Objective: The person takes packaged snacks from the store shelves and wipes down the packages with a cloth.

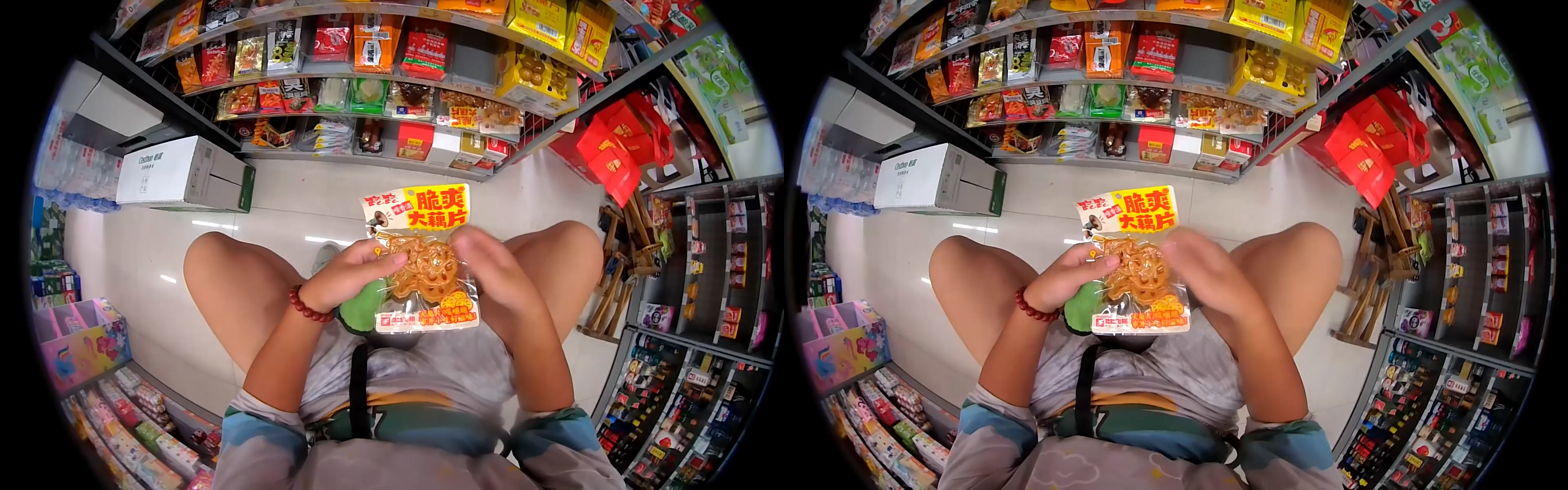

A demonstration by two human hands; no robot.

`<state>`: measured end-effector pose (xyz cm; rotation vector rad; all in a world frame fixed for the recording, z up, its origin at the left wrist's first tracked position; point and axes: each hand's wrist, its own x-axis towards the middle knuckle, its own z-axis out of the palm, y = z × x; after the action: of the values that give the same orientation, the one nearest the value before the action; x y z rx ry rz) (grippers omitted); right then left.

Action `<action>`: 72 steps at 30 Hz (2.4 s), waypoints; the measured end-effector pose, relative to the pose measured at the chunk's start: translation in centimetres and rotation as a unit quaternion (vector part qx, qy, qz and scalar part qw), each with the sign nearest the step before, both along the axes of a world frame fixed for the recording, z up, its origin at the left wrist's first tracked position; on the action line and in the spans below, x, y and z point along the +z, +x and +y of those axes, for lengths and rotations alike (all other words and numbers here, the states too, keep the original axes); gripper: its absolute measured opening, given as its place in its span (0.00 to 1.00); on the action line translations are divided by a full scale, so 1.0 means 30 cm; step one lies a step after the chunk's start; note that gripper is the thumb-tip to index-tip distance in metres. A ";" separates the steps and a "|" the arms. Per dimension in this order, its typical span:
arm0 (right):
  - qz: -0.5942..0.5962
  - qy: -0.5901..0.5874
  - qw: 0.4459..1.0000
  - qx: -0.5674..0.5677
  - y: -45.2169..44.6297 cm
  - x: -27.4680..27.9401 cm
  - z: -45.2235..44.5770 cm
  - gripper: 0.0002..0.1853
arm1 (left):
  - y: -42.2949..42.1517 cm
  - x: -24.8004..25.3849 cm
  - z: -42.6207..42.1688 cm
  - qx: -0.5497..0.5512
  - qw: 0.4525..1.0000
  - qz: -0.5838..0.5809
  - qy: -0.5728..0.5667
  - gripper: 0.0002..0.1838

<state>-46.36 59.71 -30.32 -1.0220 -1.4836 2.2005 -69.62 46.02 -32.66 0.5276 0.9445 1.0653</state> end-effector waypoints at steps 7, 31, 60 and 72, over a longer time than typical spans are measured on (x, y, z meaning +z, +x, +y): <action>0.004 -0.064 0.995 0.073 -0.062 0.039 -0.049 0.19 | -0.003 -0.002 0.003 0.008 1.000 -0.022 -0.001 0.22; 0.049 -0.107 0.993 0.012 -0.122 0.025 -0.039 0.18 | -0.015 0.025 0.019 0.048 0.999 0.017 0.004 0.13; 0.008 -0.140 0.990 0.013 -0.118 0.066 -0.025 0.20 | -0.021 -0.022 0.044 0.042 0.999 0.003 0.021 0.18; 0.010 -0.135 0.987 0.086 -0.107 0.026 -0.022 0.18 | -0.016 0.010 0.046 -0.038 0.999 0.008 0.028 0.23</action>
<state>-49.58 59.06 -29.55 -0.9783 -1.3346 2.5814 -70.09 47.40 -32.36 0.6135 0.9036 1.0229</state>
